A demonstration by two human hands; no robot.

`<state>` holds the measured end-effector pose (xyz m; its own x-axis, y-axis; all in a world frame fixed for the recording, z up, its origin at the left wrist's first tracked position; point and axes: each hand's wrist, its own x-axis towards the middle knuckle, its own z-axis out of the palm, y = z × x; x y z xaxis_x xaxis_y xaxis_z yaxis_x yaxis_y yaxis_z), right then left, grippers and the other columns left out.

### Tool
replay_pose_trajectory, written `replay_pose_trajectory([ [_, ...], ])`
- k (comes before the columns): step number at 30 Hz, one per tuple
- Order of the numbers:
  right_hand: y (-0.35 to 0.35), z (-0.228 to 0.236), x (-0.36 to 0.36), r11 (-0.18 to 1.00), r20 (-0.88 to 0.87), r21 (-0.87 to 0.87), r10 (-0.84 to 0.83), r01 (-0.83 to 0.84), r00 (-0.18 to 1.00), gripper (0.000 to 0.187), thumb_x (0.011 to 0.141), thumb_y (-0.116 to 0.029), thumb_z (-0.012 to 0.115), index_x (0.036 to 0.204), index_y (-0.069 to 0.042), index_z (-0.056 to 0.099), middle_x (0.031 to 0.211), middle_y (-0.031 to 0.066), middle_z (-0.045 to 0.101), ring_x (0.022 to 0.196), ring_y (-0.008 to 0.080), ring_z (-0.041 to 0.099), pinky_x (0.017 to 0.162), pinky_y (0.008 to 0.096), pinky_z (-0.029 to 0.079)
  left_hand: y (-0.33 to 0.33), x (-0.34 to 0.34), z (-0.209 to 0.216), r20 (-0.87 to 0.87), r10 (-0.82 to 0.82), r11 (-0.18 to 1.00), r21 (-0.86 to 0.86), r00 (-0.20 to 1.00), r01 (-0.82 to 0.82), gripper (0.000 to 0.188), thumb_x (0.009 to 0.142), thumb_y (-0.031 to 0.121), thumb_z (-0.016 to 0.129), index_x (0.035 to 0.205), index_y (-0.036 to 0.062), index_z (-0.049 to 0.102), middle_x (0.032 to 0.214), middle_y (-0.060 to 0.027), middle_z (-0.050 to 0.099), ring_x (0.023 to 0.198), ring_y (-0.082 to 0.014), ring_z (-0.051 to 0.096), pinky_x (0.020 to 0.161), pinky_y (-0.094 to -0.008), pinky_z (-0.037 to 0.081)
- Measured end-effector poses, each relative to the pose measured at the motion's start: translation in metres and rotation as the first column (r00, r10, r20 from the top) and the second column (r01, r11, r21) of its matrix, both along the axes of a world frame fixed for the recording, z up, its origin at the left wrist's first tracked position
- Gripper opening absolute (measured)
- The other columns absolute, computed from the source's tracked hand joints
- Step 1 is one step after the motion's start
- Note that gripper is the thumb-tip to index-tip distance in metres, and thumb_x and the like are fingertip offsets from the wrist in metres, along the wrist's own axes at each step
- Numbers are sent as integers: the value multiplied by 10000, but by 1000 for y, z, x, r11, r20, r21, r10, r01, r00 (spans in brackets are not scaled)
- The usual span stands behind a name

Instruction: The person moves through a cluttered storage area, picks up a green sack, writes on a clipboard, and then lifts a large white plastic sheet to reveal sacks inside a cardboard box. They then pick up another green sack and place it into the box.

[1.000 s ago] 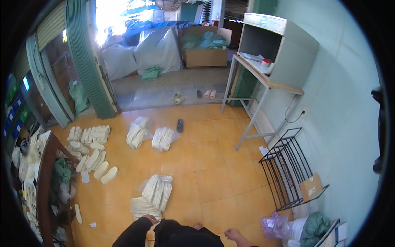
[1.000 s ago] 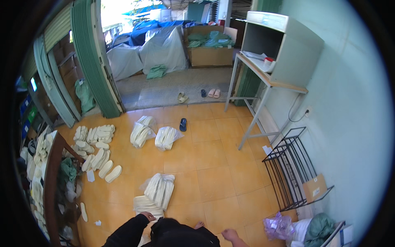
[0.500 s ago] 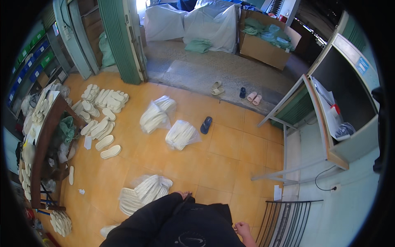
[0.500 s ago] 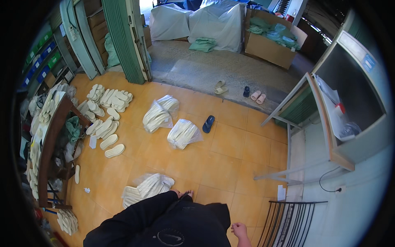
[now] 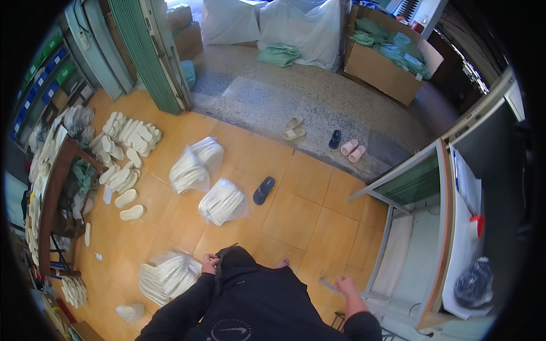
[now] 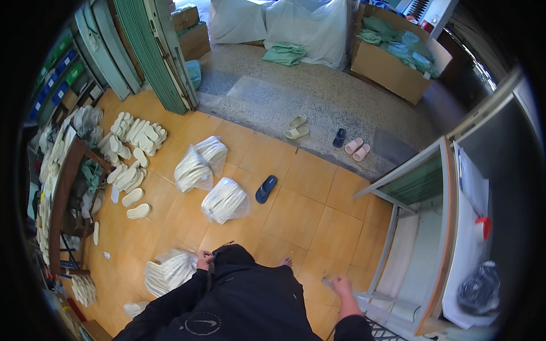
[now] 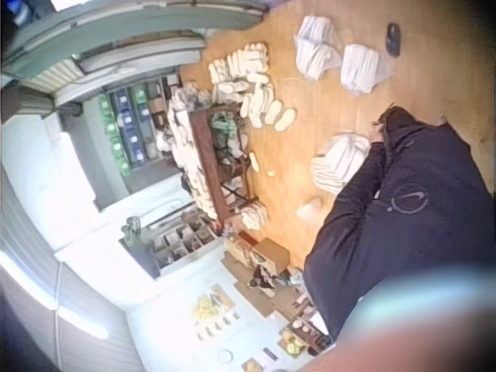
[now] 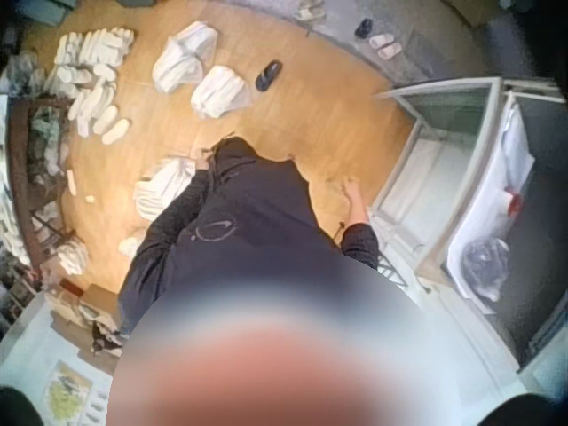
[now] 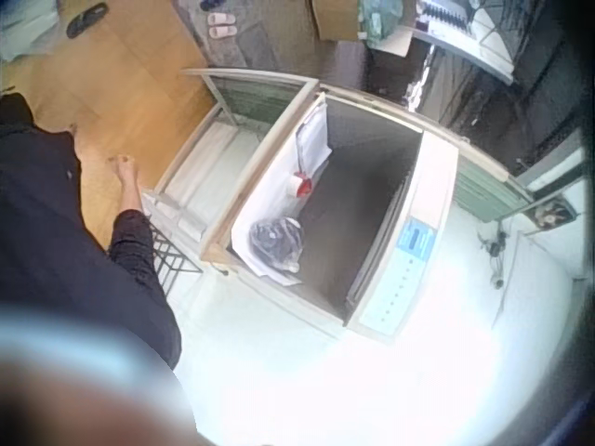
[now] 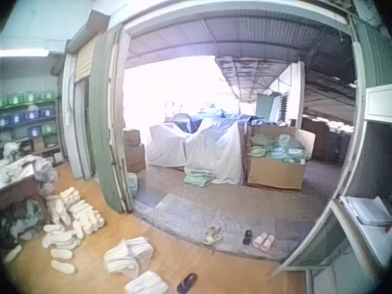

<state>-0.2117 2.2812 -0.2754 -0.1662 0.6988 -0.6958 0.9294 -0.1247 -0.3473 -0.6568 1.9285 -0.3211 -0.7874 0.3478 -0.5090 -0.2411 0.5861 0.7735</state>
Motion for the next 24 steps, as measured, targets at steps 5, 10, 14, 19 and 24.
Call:
replay_pose_trajectory([
  [5, 180, 41, -109, 919, -413, 110, -304, 378, 859, 162, 907, -145, 530, 885, -3, 607, 674, 96, 633, 454, 146, 559, 406, 275, 432, 51, -28, -55, 195, -19, 999, 51, 981, 10, 467, 890, 285, 551, 1287, 46, 497, 1121, -160, 589, 1015, -238, 577, 860, -313, 461],
  [10, 186, 54, -236, 957, -384, 120, -202, 265, 901, 176, 903, -173, 552, 882, -14, 626, 733, 116, 662, 507, 147, 603, 438, 283, 458, 123, -102, -37, 94, -309, 824, -470, 946, 316, 499, 841, 454, 503, 1132, 64, 614, 1095, -227, 635, 1078, -329, 597, 891, -403, 461],
  [14, 160, 56, -296, 903, -81, 214, 396, -372, 915, 260, 839, -286, 608, 908, -49, 690, 825, 145, 688, 718, 239, 662, 675, 353, 515, 157, -127, -10, 120, -374, 751, -542, 920, 376, 469, 812, 497, 512, 1054, 119, 648, 1003, -148, 675, 960, -345, 632, 840, -427, 479],
  [19, 189, 58, -332, 897, -16, 49, 441, -440, 897, 324, 811, -336, 616, 984, -77, 705, 922, 174, 688, 895, 315, 657, 805, 386, 511, 143, -135, -5, 26, -271, 928, -259, 962, 268, 322, 856, 291, 514, 1117, 140, 628, 1040, -122, 674, 997, -306, 627, 863, -380, 477],
  [24, 249, 68, -381, 907, 59, 48, 415, -418, 908, 332, 815, -336, 613, 985, -65, 699, 950, 175, 684, 904, 316, 656, 804, 387, 510, 128, -134, 15, 90, -343, 888, -295, 935, 354, 421, 881, 426, 511, 1171, 135, 603, 1116, -127, 650, 1040, -308, 612, 897, -351, 457],
])
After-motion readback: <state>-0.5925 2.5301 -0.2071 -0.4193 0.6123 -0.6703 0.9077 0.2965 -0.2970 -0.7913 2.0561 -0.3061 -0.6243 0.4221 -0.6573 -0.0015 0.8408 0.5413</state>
